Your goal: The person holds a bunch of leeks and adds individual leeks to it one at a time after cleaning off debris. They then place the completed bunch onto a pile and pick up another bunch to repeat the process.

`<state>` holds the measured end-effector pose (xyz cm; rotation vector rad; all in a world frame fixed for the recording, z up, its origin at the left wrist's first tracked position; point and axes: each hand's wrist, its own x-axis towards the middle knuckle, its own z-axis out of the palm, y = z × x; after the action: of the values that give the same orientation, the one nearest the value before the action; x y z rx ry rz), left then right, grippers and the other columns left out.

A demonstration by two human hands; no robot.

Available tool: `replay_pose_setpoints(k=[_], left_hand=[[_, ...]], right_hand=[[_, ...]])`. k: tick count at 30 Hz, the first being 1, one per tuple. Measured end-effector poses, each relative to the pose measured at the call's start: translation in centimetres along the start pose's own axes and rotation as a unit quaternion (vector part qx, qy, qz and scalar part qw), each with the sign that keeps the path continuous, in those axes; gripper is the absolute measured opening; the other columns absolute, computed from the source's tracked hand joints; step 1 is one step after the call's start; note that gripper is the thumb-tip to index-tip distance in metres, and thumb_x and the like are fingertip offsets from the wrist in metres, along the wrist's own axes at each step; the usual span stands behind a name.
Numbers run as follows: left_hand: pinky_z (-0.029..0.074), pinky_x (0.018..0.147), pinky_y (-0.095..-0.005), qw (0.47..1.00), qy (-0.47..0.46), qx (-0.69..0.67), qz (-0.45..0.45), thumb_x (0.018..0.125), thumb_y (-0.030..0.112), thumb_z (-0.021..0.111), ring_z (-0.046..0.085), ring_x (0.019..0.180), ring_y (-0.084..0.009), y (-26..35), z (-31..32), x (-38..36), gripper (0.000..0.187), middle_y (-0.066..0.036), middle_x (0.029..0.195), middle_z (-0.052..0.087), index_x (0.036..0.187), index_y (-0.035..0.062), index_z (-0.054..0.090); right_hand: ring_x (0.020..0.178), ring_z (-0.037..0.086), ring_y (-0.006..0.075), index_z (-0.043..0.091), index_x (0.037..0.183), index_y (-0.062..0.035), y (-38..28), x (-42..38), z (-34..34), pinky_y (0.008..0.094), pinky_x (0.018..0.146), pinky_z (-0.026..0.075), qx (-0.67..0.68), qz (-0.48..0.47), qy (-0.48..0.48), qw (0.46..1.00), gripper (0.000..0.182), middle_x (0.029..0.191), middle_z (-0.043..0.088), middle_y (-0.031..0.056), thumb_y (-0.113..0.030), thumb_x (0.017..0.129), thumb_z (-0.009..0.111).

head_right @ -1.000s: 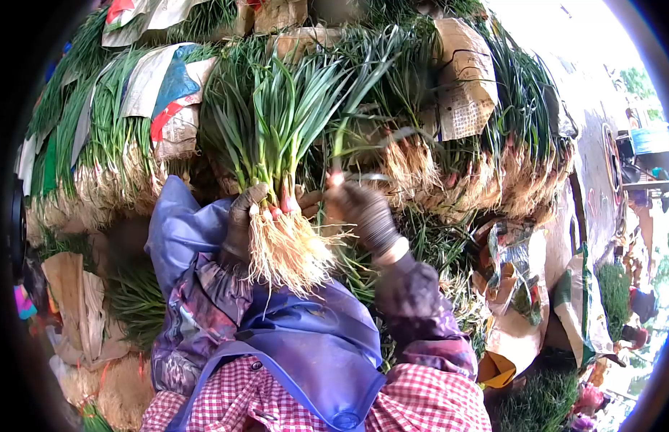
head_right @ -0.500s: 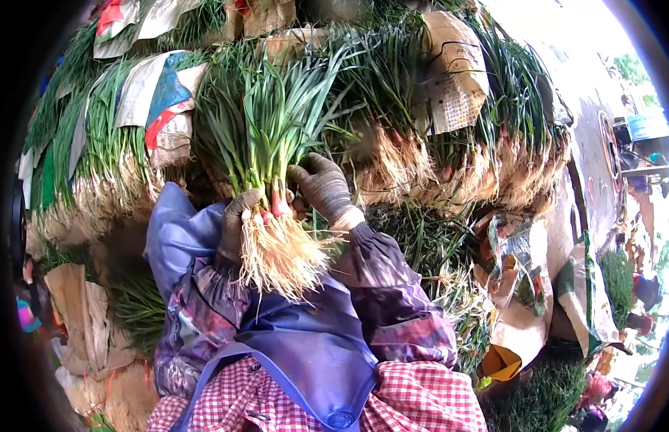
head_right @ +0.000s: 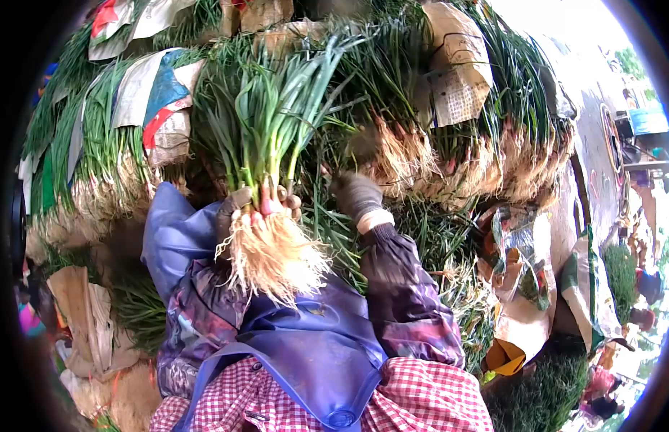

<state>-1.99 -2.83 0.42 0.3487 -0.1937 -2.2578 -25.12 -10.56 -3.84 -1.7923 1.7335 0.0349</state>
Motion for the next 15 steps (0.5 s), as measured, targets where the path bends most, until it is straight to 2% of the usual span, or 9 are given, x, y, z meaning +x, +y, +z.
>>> replay_pose_setpoints(k=[1,2,3,6,8,9,12,14,15], left_hand=[[0.040,0.100,-0.0452,1.000,-0.018,0.009,-0.015,0.082,0.043,0.061,0.048,0.116,-0.0270,0.0,-0.3,0.0,0.056,-0.013,0.123,0.051,0.122,0.0056,0.049],[0.039,0.101,-0.0445,0.999,-0.050,-0.004,-0.006,0.082,0.044,0.061,0.047,0.116,-0.0260,-0.2,-0.1,0.5,0.056,-0.012,0.121,0.051,0.121,0.0060,0.048],[0.039,0.101,-0.0437,0.997,-0.082,-0.016,0.005,0.082,0.044,0.061,0.046,0.115,-0.0250,-0.3,0.1,1.0,0.056,-0.011,0.120,0.051,0.121,0.0065,0.048],[0.038,0.101,-0.0419,0.990,-0.132,-0.030,0.030,0.081,0.045,0.062,0.045,0.113,-0.0231,-0.3,0.1,1.4,0.055,-0.009,0.114,0.051,0.119,0.0077,0.049],[0.037,0.102,-0.0410,0.992,-0.117,-0.018,0.034,0.081,0.045,0.062,0.044,0.110,-0.0231,0.1,-0.8,1.2,0.052,-0.008,0.110,0.051,0.117,0.0085,0.051],[0.037,0.102,-0.0407,0.991,-0.126,-0.033,0.029,0.080,0.045,0.063,0.045,0.109,-0.0233,-0.1,-1.5,1.3,0.053,-0.008,0.110,0.052,0.117,0.0093,0.052],[0.037,0.102,-0.0397,0.985,-0.157,-0.074,0.005,0.079,0.047,0.066,0.047,0.109,-0.0234,-0.5,-2.7,1.5,0.055,-0.008,0.110,0.053,0.119,0.0119,0.053],[0.035,0.104,-0.0407,0.987,-0.151,-0.051,-0.023,0.076,0.047,0.069,0.045,0.111,-0.0238,0.0,-2.4,1.3,0.055,-0.010,0.117,0.048,0.118,0.0143,0.053],[0.035,0.105,-0.0412,0.987,-0.149,-0.039,-0.037,0.075,0.048,0.070,0.044,0.113,-0.0240,0.3,-2.0,1.2,0.056,-0.010,0.121,0.045,0.117,0.0155,0.053]], right_hand=[[0.075,0.063,0.0271,0.065,0.109,-0.0091,0.8,-0.9,0.0,0.0402,0.071,0.051,-0.046,-0.062,-0.105,0.991,0.039,0.090,0.067,0.0139,-0.040,0.086,0.060],[0.071,0.060,0.0197,0.058,0.120,-0.0088,1.1,-1.5,0.5,0.0338,0.066,0.050,0.225,-0.058,-0.123,0.965,0.047,0.090,0.066,0.0094,-0.039,0.084,0.064],[0.068,0.056,0.0123,0.052,0.130,-0.0084,0.2,-1.9,0.3,0.0275,0.061,0.049,0.479,-0.055,-0.129,0.867,0.058,0.091,0.065,0.0049,-0.038,0.083,0.068],[0.064,0.053,0.0064,0.050,0.129,-0.0055,-3.6,-2.7,-0.4,0.0204,0.055,0.043,0.590,-0.178,-0.142,0.775,0.060,0.086,0.063,0.0012,-0.037,0.083,0.069],[0.057,0.050,0.0061,0.063,0.109,-0.0041,-4.3,-2.3,0.7,0.0206,0.051,0.041,0.580,-0.136,-0.235,0.768,0.043,0.072,0.060,-0.0031,-0.038,0.084,0.068],[0.055,0.050,0.0061,0.068,0.093,-0.0060,-3.9,-2.5,0.2,0.0199,0.049,0.039,0.514,-0.132,-0.143,0.835,0.031,0.067,0.059,-0.0049,-0.036,0.085,0.067],[0.054,0.049,0.0047,0.068,0.084,-0.0100,1.2,-0.2,0.1,0.0194,0.045,0.038,0.623,-0.012,0.063,0.779,0.016,0.067,0.061,-0.0009,-0.026,0.084,0.069],[0.055,0.050,0.0056,0.064,0.105,-0.0053,4.3,0.6,2.0,0.0224,0.046,0.042,0.495,-0.084,0.016,0.865,0.035,0.079,0.063,0.0046,-0.032,0.083,0.069],[0.055,0.050,0.0059,0.058,0.115,-0.0042,3.0,-0.3,1.1,0.0229,0.047,0.043,0.444,-0.057,-0.066,0.892,0.046,0.087,0.064,0.0059,-0.035,0.083,0.069]])
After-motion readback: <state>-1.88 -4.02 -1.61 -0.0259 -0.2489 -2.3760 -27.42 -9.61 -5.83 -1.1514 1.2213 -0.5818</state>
